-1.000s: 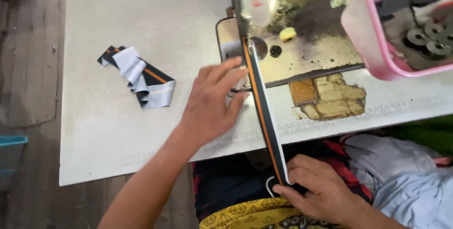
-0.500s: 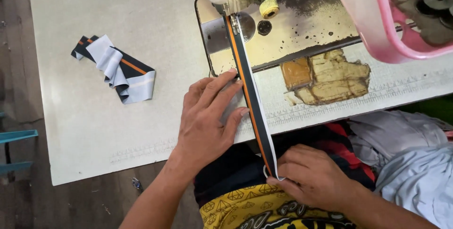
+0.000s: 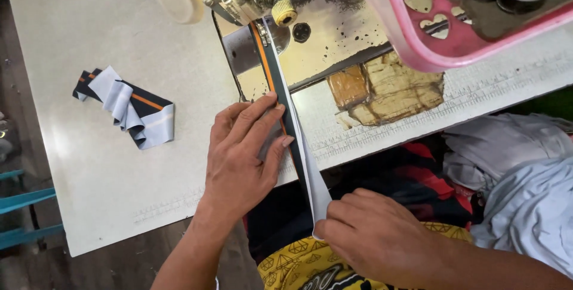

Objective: The person is using an industrial sewing machine to sew along the edges of fabric strips, carefully aligning the material with their hands as it feeds through the machine.

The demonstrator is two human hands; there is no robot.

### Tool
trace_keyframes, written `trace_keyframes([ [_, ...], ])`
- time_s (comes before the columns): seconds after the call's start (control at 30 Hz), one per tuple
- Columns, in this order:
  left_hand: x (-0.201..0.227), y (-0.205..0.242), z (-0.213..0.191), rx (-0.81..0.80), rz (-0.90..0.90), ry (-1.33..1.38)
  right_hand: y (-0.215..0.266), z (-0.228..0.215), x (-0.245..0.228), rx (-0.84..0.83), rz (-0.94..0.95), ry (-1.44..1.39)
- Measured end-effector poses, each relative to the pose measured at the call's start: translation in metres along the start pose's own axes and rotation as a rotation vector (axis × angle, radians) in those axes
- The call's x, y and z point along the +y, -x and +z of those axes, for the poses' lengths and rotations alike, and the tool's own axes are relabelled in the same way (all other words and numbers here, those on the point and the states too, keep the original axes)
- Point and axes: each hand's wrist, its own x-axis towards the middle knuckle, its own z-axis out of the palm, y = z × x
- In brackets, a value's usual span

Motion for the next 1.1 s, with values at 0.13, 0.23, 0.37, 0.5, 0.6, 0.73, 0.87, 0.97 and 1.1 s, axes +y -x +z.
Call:
trace_keyframes([
  [0.13, -0.001, 0.001, 0.0, 0.015, 0.018, -0.003, 0.002, -0.003, -0.002, -0.057, 0.024, -0.044],
  [0.23, 0.0, 0.0, 0.0, 0.008, 0.031, 0.005, -0.003, -0.016, -0.008, 0.028, 0.023, -0.122],
  [0.37, -0.003, -0.004, 0.0, 0.036, 0.063, -0.025, -0.005, -0.016, -0.004, 0.063, 0.139, -0.369],
  [0.5, -0.006, -0.003, 0.0, 0.091, 0.062, -0.032, 0.006, 0.003, 0.002, 0.191, 0.251, -0.633],
  [0.6, -0.006, 0.0, 0.003, 0.08, 0.077, -0.037, 0.012, 0.017, 0.007, 0.195, 0.277, -0.636],
  [0.73, -0.008, 0.004, 0.007, 0.057, 0.065, -0.052, 0.014, 0.021, 0.008, 0.225, 0.272, -0.594],
  [0.87, -0.009, 0.005, 0.009, 0.094, 0.09, -0.052, 0.02, 0.023, 0.008, 0.241, 0.328, -0.726],
  [0.97, -0.009, 0.007, 0.012, 0.101, 0.072, -0.086, 0.03, 0.034, 0.019, 0.185, 0.484, -0.911],
  [1.1, -0.008, 0.008, 0.015, 0.091, 0.041, -0.154, 0.041, 0.056, 0.039, 0.054, 0.671, -0.83],
])
